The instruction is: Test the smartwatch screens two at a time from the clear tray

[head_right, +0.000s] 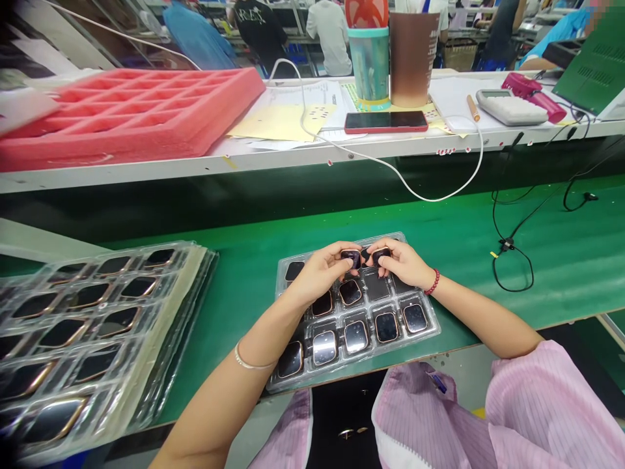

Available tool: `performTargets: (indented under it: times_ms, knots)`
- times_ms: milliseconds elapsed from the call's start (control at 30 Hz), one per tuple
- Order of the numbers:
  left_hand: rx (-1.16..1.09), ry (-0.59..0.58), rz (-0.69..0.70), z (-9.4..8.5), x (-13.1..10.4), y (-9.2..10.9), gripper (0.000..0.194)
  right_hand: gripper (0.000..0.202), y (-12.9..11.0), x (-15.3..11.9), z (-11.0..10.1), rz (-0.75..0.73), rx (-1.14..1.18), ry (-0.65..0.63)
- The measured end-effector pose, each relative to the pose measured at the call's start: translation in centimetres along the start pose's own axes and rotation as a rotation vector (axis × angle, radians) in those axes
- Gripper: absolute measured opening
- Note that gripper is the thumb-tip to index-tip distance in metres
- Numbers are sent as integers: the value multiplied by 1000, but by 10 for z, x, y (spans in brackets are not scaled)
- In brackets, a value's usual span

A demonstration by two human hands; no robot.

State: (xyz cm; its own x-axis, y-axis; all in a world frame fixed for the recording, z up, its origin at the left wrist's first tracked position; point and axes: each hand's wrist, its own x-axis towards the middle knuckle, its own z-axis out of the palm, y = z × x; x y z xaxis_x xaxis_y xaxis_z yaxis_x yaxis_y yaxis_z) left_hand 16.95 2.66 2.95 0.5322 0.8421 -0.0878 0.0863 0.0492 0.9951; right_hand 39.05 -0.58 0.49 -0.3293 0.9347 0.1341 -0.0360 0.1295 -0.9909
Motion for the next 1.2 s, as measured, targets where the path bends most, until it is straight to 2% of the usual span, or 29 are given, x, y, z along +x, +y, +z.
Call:
performTargets:
  times_ms: [100,233,400,700,933,1067,1133,1200]
  knots:
    - [3,-3,19,1,0,1,33,25,-1,0,0,2,-6,-7]
    - [-45,13,31,1,0,0,27,19,1,0,0,28,-12,-4]
    - [-13,-4,12,1,0,-3,43,28,3,0,0,-12,-22,-12]
    - [-37,-3,-12,-1,1,-5,42,29,0,0,1,-21,-47,-25]
    - [-125,-20,9,1,1,-6,55,37,-2,0,1,-14,-16,-35]
    - [-150,-30,12,-2,5,-9,52,38,-2,0,1,6,2,-19]
    - [-203,-27,8,-3,6,-3,51,36,-1,0,0,18,15,-3]
    - [-296,-54,-6,-4,-1,11,52,33,-1,1,0,23,28,8]
